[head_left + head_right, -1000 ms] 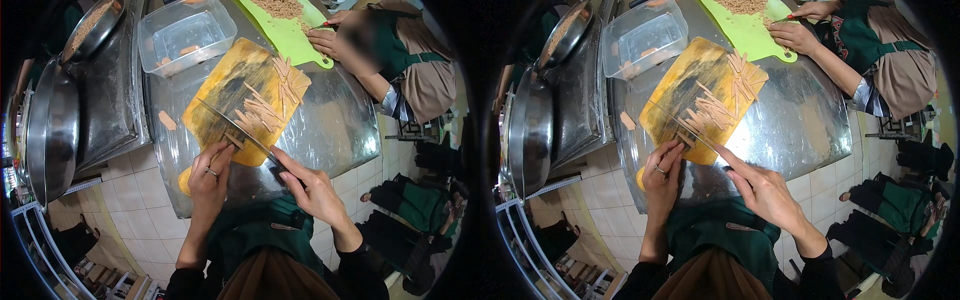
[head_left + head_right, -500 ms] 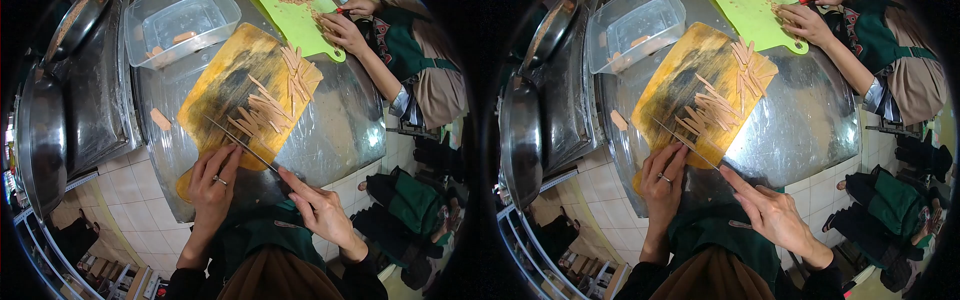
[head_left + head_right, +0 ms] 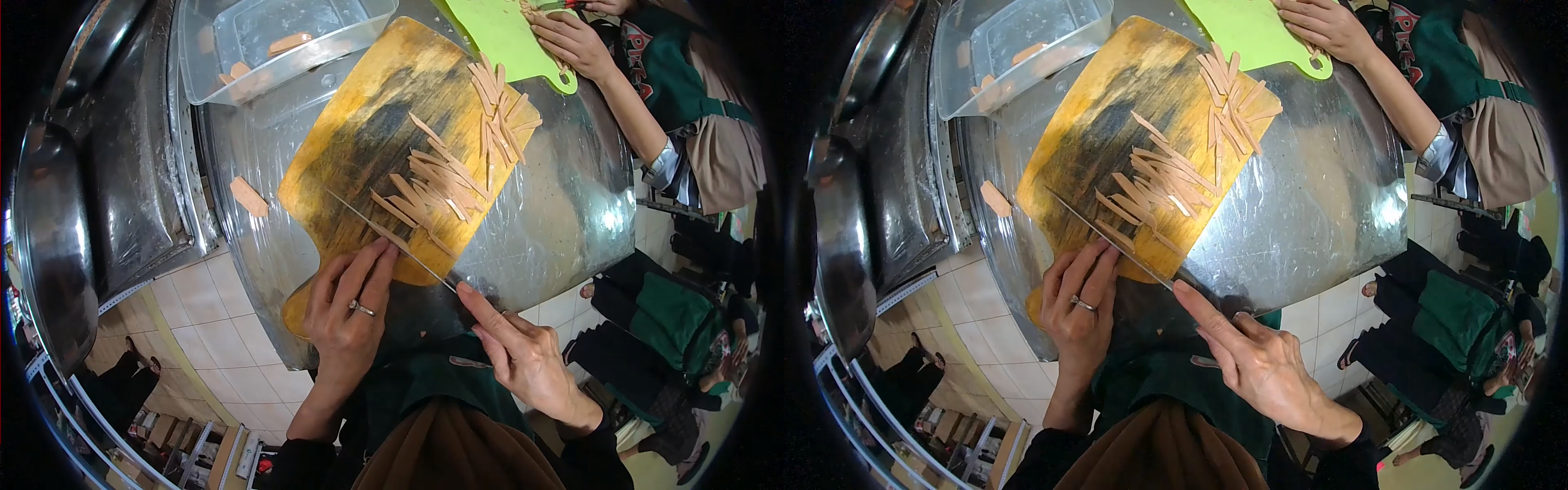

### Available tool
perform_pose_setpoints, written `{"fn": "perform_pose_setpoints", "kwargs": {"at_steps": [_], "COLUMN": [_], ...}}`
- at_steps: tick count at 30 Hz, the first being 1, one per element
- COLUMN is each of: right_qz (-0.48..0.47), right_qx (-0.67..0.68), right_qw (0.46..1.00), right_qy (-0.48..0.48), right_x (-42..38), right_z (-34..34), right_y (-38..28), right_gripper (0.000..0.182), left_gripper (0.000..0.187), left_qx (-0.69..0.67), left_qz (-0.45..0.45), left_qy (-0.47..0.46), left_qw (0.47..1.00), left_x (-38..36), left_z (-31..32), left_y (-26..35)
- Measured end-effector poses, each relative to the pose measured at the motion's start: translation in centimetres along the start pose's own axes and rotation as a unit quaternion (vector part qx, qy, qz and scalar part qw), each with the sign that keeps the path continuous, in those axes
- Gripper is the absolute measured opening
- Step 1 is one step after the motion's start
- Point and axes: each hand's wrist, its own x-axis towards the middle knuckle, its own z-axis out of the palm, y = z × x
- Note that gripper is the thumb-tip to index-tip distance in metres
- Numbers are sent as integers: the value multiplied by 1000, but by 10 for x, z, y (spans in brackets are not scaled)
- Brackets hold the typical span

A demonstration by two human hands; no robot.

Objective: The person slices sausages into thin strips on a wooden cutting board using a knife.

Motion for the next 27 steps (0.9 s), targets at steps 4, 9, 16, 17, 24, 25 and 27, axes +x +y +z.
{"fn": "perform_pose_setpoints", "kwargs": {"at_steps": [4,9,16,17,24,25,27], "right_qz": [-10,-30,-51,-8,-38,-56,-79], "right_qx": [-39,-30,114,94,3,-13,-38], "right_qw": [999,999,992,995,999,998,995], "right_qy": [5,13,13,-34,24,32,43], "right_x": [7,35,75,75,27,19,6], "right_z": [3,11,-4,-14,-28,-23,-17], "right_y": [-1,0,-3,-7,4,9,12], "right_gripper": [64,66,59,57,57,60,62], "left_gripper": [37,39,40,37,17,16,15], "left_qx": [1,-2,-17,-41,-168,-137,-104], "left_qz": [-1,-5,-18,-24,-67,-55,-28], "left_qy": [-4,-10,-21,-24,93,100,75], "left_qw": [1000,1000,999,999,979,984,991], "left_x": [1,2,3,5,20,31,57], "left_z": [0,-1,-4,-6,-33,-43,-57], "left_y": [0,1,1,2,-16,-18,-24]}}
